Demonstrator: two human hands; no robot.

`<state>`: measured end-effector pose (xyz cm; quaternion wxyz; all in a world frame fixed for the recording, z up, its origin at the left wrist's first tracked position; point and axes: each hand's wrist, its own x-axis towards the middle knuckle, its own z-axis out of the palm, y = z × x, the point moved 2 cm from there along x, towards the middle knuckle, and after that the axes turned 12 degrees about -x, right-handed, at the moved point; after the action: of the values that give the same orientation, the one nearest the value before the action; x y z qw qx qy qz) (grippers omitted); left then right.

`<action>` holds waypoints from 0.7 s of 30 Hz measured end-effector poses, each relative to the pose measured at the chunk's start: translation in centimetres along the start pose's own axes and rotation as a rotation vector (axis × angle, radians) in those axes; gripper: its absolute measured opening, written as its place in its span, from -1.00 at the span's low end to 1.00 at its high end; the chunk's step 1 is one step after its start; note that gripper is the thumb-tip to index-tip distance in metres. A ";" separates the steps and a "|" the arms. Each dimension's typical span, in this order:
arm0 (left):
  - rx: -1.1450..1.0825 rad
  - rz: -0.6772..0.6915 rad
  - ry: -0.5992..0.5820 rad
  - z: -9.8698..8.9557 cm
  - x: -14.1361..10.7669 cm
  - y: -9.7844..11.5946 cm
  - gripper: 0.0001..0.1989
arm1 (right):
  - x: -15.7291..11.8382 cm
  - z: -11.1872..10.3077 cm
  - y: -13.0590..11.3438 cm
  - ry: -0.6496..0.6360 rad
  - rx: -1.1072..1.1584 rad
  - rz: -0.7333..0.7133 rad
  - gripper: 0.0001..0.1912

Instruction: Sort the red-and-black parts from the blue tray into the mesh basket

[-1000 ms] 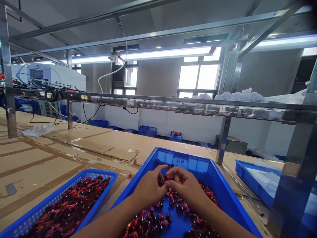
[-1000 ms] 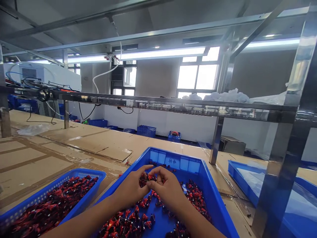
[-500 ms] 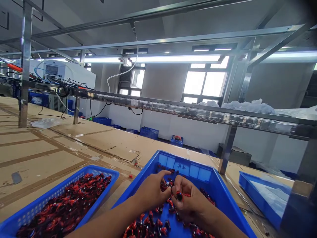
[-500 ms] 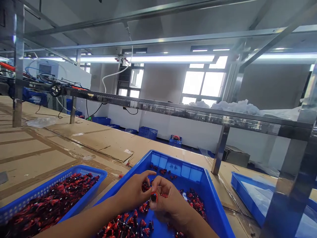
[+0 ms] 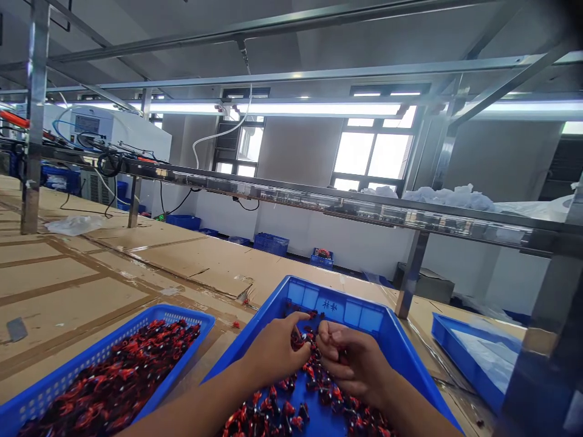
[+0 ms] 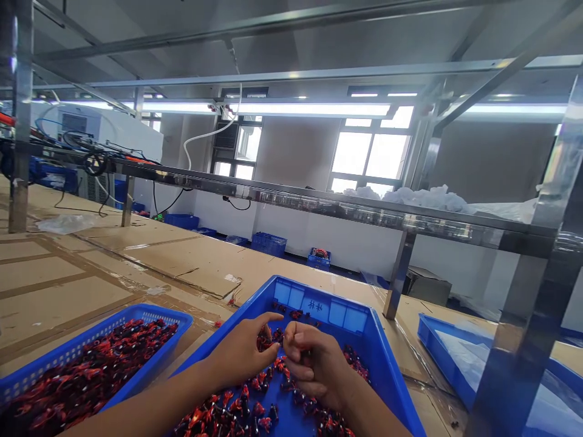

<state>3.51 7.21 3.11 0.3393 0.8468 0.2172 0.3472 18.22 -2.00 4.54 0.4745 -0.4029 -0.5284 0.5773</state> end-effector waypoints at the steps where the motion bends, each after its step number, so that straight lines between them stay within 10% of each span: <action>1: 0.007 0.006 -0.003 0.0 0.0 0.0 -0.49 | 0.2 -0.2 0.2 0.084 -0.134 -0.031 -0.80; 6: 0.042 0.039 -0.068 0.1 -0.1 0.1 -0.39 | 0.8 0.0 0.7 0.414 -0.954 -0.151 -0.81; 12: 0.131 0.090 -0.120 0.7 -0.2 0.1 -0.35 | 0.5 0.5 0.5 0.415 -1.204 -0.117 -0.79; 15: 0.143 0.102 -0.117 0.9 -0.4 0.4 -0.38 | 0.4 0.6 0.5 0.448 -1.172 -0.144 -0.90; 21: 0.115 0.079 -0.101 1.2 -0.6 1.0 -0.47 | 1.0 -0.1 1.1 0.518 -0.398 0.074 -0.72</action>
<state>4.12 5.74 2.94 0.2866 0.8892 0.1862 0.3041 17.97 -1.04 3.51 0.4838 -0.6402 -0.4775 0.3579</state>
